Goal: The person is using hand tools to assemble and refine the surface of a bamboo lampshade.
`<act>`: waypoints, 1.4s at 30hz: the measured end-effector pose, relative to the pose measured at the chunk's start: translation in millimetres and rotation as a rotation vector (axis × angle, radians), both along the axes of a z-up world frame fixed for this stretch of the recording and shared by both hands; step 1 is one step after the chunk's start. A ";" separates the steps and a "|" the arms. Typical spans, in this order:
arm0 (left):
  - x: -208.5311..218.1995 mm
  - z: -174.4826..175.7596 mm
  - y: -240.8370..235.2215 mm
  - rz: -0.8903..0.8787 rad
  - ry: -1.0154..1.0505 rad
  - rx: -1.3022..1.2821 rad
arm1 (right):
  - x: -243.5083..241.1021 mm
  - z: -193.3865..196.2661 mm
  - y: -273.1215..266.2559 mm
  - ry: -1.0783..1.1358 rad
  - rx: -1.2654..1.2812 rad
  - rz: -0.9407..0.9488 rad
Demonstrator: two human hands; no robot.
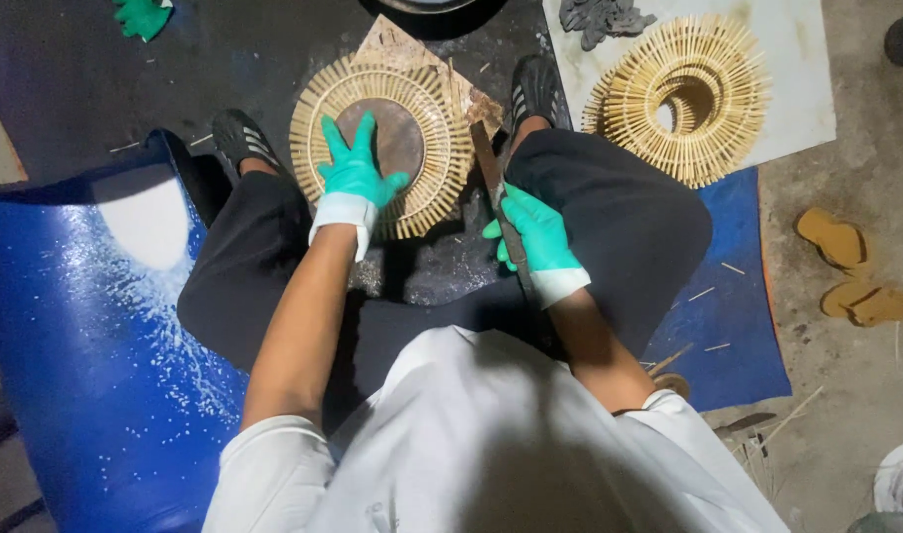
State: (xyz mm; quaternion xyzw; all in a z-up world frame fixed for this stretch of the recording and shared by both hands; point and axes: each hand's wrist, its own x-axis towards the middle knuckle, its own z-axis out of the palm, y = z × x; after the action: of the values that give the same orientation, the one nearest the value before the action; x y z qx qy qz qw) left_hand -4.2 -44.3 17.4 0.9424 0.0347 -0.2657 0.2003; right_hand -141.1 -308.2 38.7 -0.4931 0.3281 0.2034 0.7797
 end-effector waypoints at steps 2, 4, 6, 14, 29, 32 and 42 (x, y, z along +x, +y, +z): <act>0.3 -7.6 2.7 0.040 -0.006 -0.050 | 4.4 2.7 1.3 -0.009 -0.024 0.044; -0.7 -9.9 3.0 0.044 -0.050 -0.053 | 6.6 6.5 8.1 0.001 -0.019 0.038; -2.1 -9.6 0.0 0.041 -0.080 -0.065 | 5.1 8.1 11.0 0.026 -0.023 0.024; 2.3 5.1 5.4 -0.051 -0.056 -0.028 | -5.7 -20.3 14.1 0.065 0.005 -0.052; -5.0 21.4 3.8 0.056 0.030 -0.046 | 5.4 0.3 13.1 0.072 -0.072 0.036; 1.8 4.8 7.0 0.018 0.002 -0.046 | 7.8 -5.0 7.7 0.002 0.038 0.121; -2.4 8.2 18.4 -0.175 -0.006 0.000 | 1.3 1.9 19.6 0.014 0.000 0.029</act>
State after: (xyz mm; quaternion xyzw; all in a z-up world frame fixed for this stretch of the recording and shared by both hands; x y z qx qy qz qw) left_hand -6.6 -25.9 25.5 0.9425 -0.0486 -0.2795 0.1765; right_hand -139.7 -288.6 40.6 -0.4964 0.3264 0.2183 0.7742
